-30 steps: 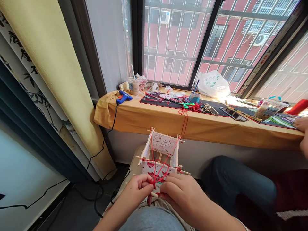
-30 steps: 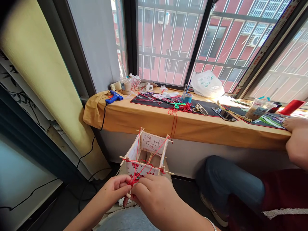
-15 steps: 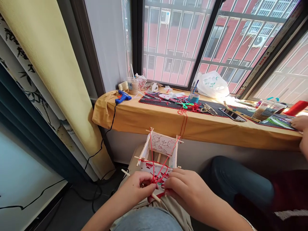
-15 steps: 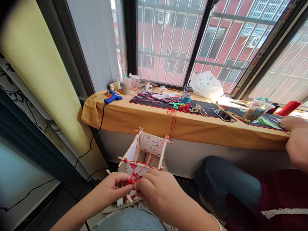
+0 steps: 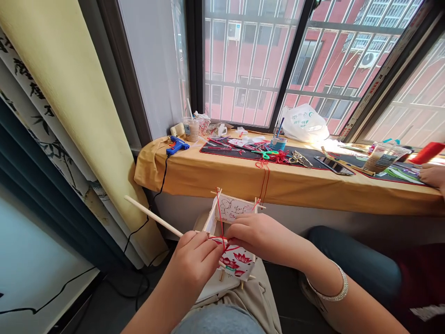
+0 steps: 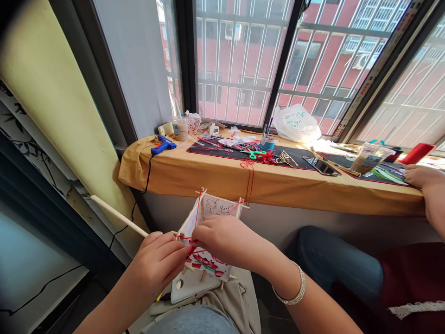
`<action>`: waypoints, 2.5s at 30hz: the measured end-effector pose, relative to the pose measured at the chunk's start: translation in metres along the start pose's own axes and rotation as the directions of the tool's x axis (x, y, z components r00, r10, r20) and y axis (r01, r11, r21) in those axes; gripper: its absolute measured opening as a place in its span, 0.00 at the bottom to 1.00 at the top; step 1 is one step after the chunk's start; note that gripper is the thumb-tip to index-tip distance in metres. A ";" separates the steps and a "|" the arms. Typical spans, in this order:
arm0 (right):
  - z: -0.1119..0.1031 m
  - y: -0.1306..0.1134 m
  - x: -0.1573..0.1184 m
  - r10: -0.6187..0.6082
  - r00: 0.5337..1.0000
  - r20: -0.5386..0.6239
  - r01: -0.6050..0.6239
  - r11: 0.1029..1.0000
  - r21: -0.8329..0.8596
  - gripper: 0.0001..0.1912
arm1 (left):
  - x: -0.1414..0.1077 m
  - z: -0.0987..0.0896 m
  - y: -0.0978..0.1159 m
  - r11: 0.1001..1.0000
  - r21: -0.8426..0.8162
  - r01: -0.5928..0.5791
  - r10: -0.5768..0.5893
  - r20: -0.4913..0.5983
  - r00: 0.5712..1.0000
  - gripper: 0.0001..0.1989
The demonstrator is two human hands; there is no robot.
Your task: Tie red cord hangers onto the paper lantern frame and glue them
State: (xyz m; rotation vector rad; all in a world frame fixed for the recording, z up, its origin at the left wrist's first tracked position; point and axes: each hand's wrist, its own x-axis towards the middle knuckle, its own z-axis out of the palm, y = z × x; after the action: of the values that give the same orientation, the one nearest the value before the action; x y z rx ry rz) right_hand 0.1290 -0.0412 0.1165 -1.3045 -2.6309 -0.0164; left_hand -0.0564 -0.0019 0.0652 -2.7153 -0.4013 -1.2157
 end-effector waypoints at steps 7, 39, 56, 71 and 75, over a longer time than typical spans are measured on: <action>-0.012 0.005 0.022 -0.054 0.997 -0.052 0.058 0.996 0.070 0.06 | -0.008 0.002 -0.007 0.944 0.284 -0.171 0.226 -0.176 0.958 0.10; 0.113 -0.055 -0.019 0.477 0.840 0.259 -0.357 0.127 0.925 0.23 | -0.030 0.012 0.001 0.521 -0.179 0.835 -0.610 0.606 0.511 0.15; 0.120 -0.069 -0.049 0.517 0.779 0.356 -0.627 0.666 0.405 0.10 | -0.057 0.036 0.002 0.369 -0.236 0.899 -0.464 0.791 0.398 0.15; 0.135 -0.048 -0.072 0.428 0.876 0.223 -0.358 0.266 0.895 0.25 | -0.039 0.021 0.025 0.310 -0.327 0.893 -0.282 0.865 0.414 0.23; 0.122 -0.042 -0.049 0.543 0.775 0.323 -0.114 -0.382 0.917 0.31 | -0.044 0.027 0.033 0.490 -0.353 0.797 -0.206 0.841 0.500 0.22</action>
State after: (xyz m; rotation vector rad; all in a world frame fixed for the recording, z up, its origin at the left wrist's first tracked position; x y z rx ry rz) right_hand 0.1028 -0.0932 -0.0088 -1.0306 -0.8026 1.5712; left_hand -0.0559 -0.0349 0.0141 -3.9380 -1.2508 -0.2034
